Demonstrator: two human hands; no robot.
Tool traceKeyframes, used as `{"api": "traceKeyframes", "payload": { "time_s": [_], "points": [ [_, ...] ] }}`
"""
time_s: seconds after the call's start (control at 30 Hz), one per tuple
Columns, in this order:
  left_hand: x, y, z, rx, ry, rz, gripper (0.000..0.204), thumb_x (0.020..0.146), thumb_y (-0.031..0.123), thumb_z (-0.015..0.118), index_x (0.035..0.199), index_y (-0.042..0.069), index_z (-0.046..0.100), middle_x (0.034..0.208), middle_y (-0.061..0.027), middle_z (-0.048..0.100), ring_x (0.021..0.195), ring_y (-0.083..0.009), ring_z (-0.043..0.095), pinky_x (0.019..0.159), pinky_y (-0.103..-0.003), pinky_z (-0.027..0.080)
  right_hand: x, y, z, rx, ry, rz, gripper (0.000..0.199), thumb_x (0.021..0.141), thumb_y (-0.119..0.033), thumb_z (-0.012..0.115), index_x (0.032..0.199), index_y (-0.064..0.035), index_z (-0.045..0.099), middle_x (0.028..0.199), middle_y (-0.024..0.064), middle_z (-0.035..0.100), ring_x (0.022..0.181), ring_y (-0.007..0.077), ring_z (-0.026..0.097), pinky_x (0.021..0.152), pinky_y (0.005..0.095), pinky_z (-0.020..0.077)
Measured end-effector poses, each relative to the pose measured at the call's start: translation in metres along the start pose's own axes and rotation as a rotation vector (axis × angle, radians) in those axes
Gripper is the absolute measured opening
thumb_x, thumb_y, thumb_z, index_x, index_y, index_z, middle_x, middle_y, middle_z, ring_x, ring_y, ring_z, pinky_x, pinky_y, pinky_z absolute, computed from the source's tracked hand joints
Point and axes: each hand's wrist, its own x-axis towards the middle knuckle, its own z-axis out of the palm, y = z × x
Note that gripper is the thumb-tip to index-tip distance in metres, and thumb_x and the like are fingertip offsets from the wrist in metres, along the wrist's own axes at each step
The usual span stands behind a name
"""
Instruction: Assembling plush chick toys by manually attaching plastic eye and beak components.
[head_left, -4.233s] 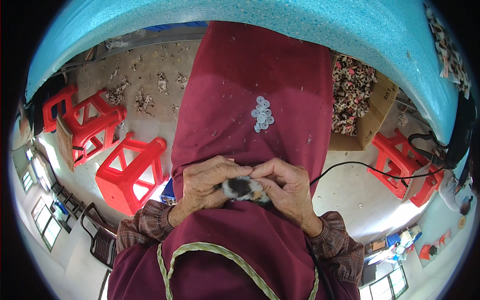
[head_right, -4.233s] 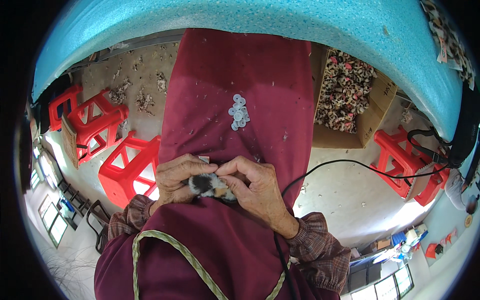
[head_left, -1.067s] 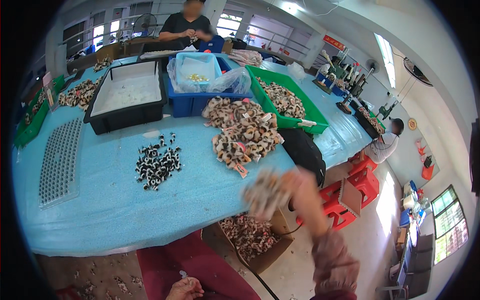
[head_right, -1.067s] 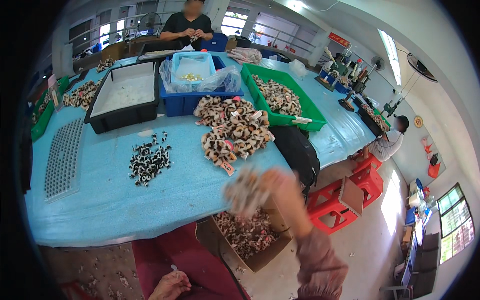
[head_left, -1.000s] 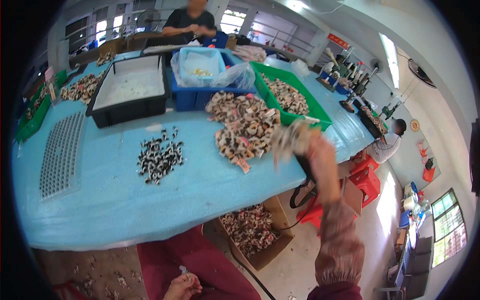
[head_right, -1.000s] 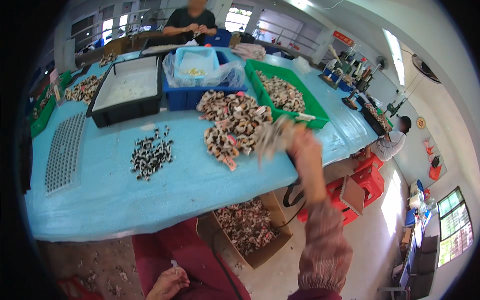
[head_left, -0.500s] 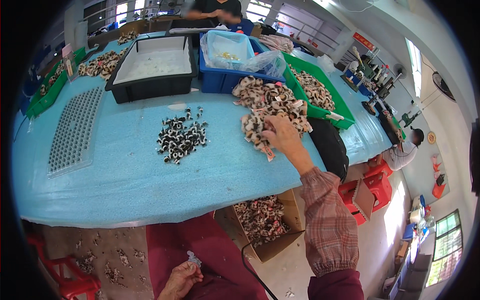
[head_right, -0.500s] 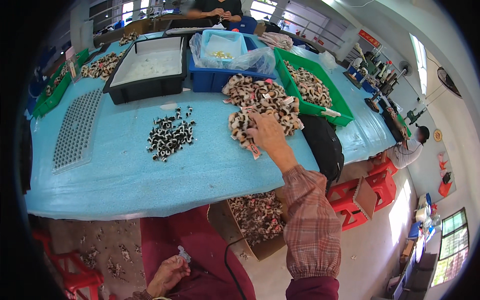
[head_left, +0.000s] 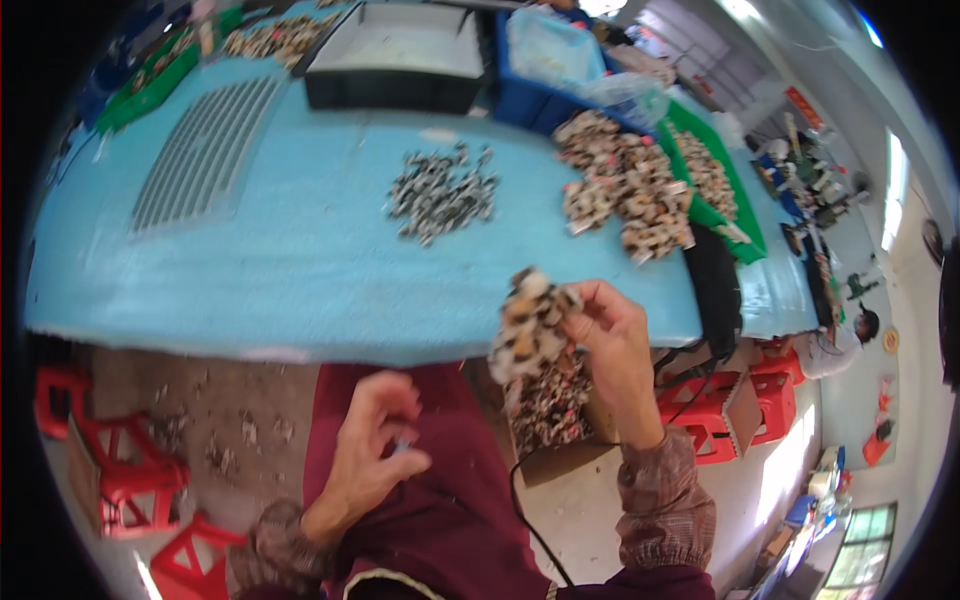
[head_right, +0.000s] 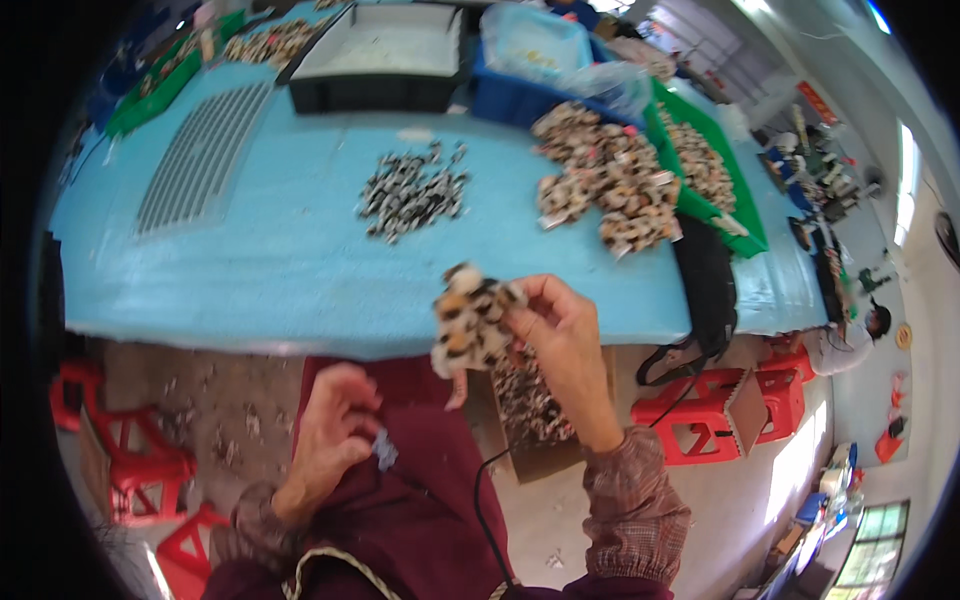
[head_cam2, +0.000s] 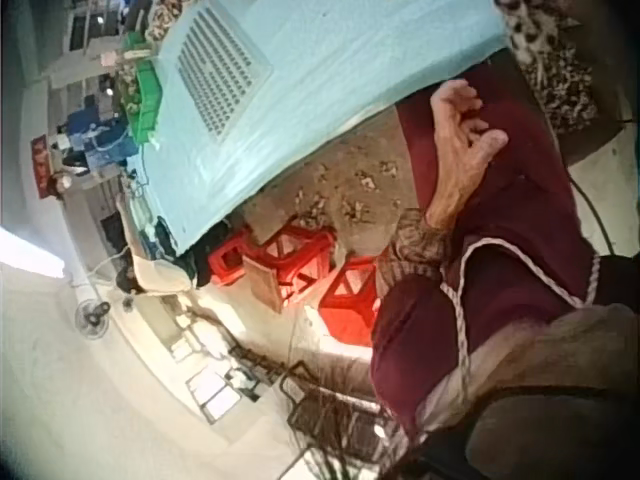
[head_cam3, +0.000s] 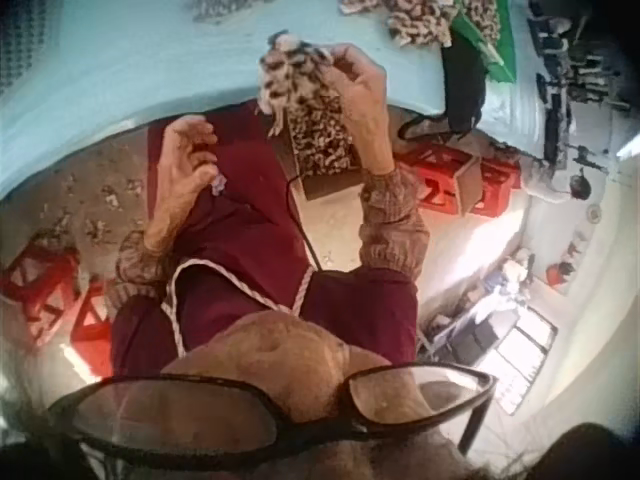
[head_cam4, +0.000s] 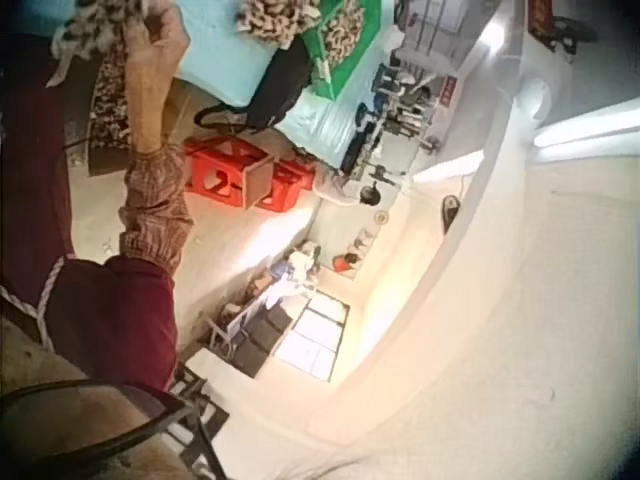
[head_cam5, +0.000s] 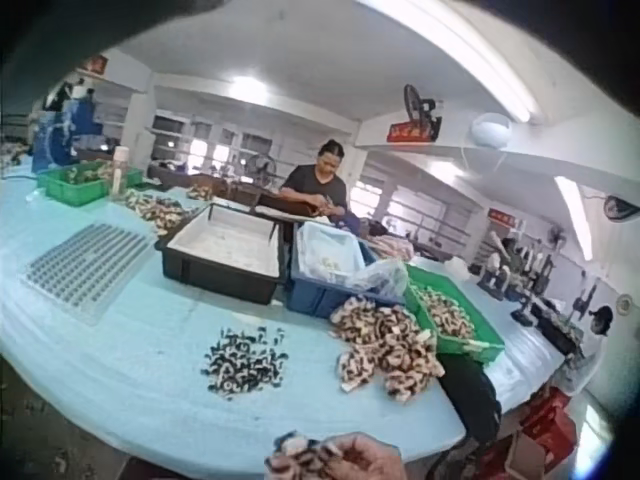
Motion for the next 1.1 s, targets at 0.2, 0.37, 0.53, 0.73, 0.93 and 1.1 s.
{"api": "traceKeyframes", "payload": {
  "time_s": [0.2,0.37,0.53,0.73,0.93,1.1],
  "points": [
    [0.015,-0.019,0.023,-0.324,0.132,-0.107,0.035,0.079,-0.002,0.066,0.112,0.003,0.054,0.099,-0.0076,0.062,0.09,-0.0186,0.062,0.077,-0.03,0.052,-0.064,0.033,0.062,0.052,-0.243,-0.177,0.014,0.086,-0.003,0.062,0.098,0.0033,0.058,0.104,0.007,0.057,0.077,0.0086,0.055,0.065,0.0198,0.0445],
    [-0.006,-0.044,-0.001,-0.665,0.044,-0.313,0.024,0.085,0.009,0.061,0.108,0.003,0.055,0.1,-0.0083,0.062,0.09,-0.0223,0.063,0.079,-0.035,0.053,-0.083,0.062,0.058,0.239,-0.13,0.048,0.022,0.086,-0.003,0.061,0.107,0.0037,0.057,0.111,0.008,0.055,0.081,0.008,0.054,0.067,0.0196,0.0468],
    [-0.016,-0.062,0.002,-0.744,0.121,-0.295,0.032,0.079,-0.004,0.062,0.109,0.003,0.056,0.102,-0.0076,0.063,0.091,-0.0181,0.063,0.079,-0.03,0.053,-0.101,0.08,0.084,0.274,-0.293,0.2,0.037,0.077,0.011,0.062,0.112,0.0029,0.054,0.119,0.0074,0.049,0.099,0.0121,0.056,0.081,0.0243,0.0517],
    [-0.022,-0.05,-0.01,0.101,0.075,-0.073,0.035,0.077,-0.013,0.055,0.11,0.0,0.056,0.106,-0.0023,0.057,0.097,-0.0131,0.057,0.084,-0.026,0.048,-0.103,0.094,0.084,-0.113,-0.217,-0.056,0.026,0.075,0.009,0.063,0.099,-0.0011,0.059,0.101,0.0085,0.06,0.087,0.0167,0.061,0.072,0.0265,0.0501],
    [-0.038,-0.029,-0.037,-0.02,0.143,-0.192,0.04,0.074,-0.01,0.064,0.112,0.002,0.056,0.106,-0.0046,0.055,0.096,-0.0122,0.056,0.088,-0.026,0.045,-0.094,0.083,0.075,-0.224,-0.378,-0.269,0.028,0.071,0.013,0.059,0.094,-0.0027,0.06,0.094,0.0111,0.06,0.084,0.0266,0.062,0.071,0.0328,0.0508],
    [-0.036,-0.032,-0.022,0.57,-0.171,-0.151,0.055,0.062,0.013,0.083,0.109,0.005,0.056,0.097,0.0003,0.058,0.088,-0.0119,0.055,0.078,-0.025,0.046,-0.09,0.082,0.081,-0.199,-0.514,-0.151,0.033,0.07,0.013,0.06,0.099,-0.0015,0.059,0.099,0.0108,0.059,0.089,0.023,0.061,0.072,0.0299,0.0506]
  ]
}}
